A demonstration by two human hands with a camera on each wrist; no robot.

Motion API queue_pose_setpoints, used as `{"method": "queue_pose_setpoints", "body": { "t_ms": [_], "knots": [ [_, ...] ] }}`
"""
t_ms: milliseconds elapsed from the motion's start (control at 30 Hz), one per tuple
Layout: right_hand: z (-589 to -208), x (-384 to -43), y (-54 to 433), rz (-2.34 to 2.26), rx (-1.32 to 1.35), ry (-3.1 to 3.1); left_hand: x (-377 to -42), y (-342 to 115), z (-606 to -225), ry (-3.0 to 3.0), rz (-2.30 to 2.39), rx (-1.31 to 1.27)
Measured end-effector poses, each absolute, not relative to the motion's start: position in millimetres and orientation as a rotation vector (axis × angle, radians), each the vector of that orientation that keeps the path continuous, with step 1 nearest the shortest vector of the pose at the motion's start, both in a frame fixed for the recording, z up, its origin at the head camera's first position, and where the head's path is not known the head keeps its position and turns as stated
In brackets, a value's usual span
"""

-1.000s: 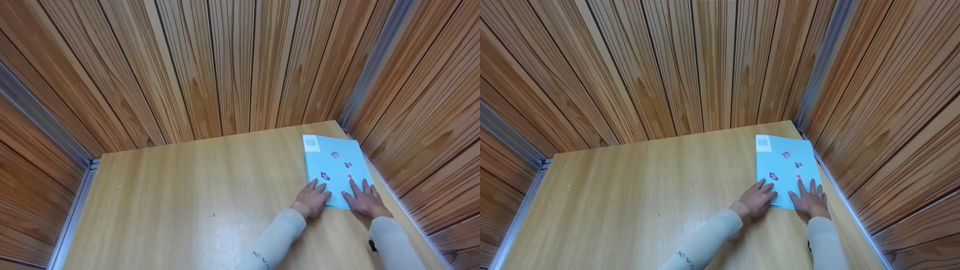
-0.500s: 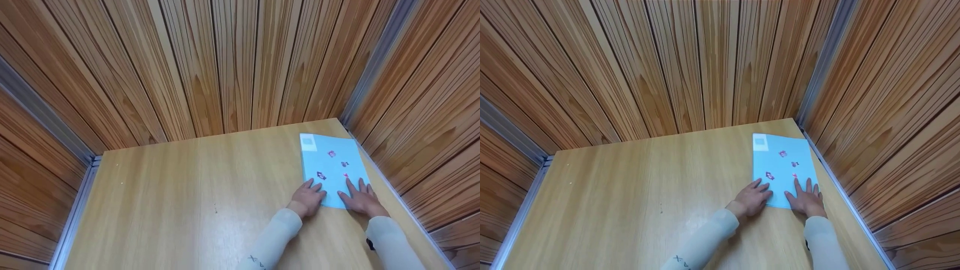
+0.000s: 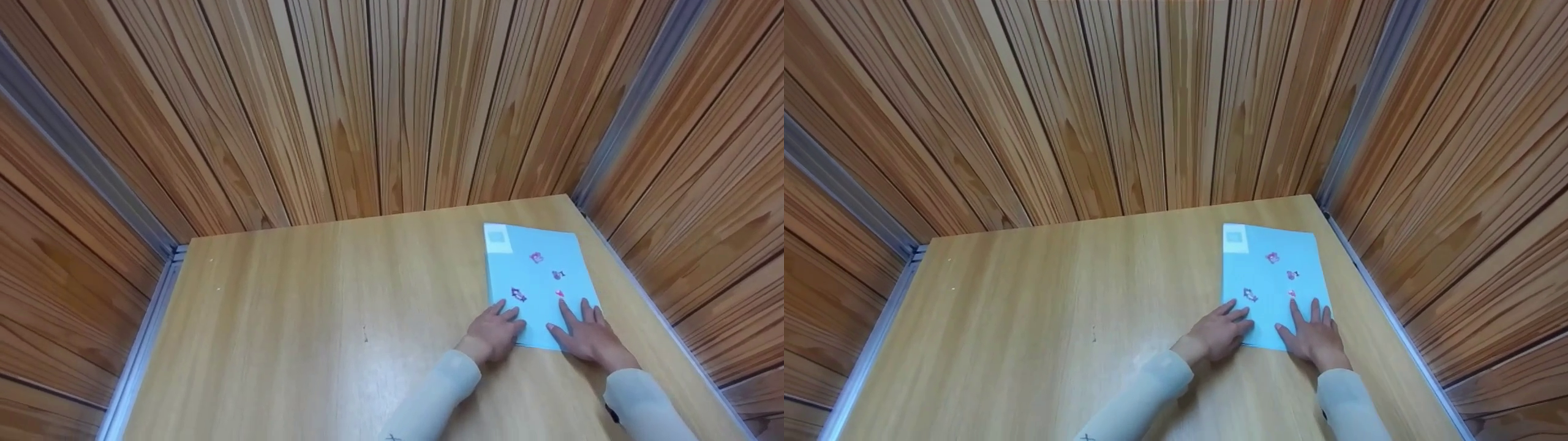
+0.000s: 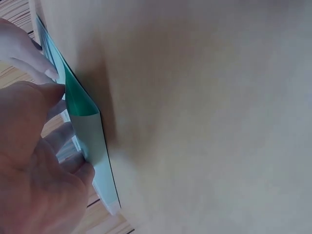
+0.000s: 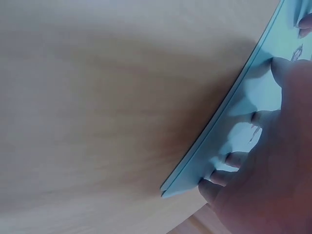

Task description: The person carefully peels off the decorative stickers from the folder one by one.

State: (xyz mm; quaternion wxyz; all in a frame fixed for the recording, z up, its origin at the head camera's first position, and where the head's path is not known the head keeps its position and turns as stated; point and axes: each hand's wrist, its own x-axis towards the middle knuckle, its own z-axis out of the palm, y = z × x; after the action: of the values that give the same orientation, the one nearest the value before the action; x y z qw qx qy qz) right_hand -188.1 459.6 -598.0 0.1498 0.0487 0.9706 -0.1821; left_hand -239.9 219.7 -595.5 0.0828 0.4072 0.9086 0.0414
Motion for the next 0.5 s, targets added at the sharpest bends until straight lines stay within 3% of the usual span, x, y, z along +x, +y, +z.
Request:
{"method": "queue_pose_setpoints", "body": {
  "t_ms": [500],
  "knots": [
    [-600,-187,400,-0.453,-0.059,2.900,-233,141,-598,2.739,0.195,1.232]
  ]
}}
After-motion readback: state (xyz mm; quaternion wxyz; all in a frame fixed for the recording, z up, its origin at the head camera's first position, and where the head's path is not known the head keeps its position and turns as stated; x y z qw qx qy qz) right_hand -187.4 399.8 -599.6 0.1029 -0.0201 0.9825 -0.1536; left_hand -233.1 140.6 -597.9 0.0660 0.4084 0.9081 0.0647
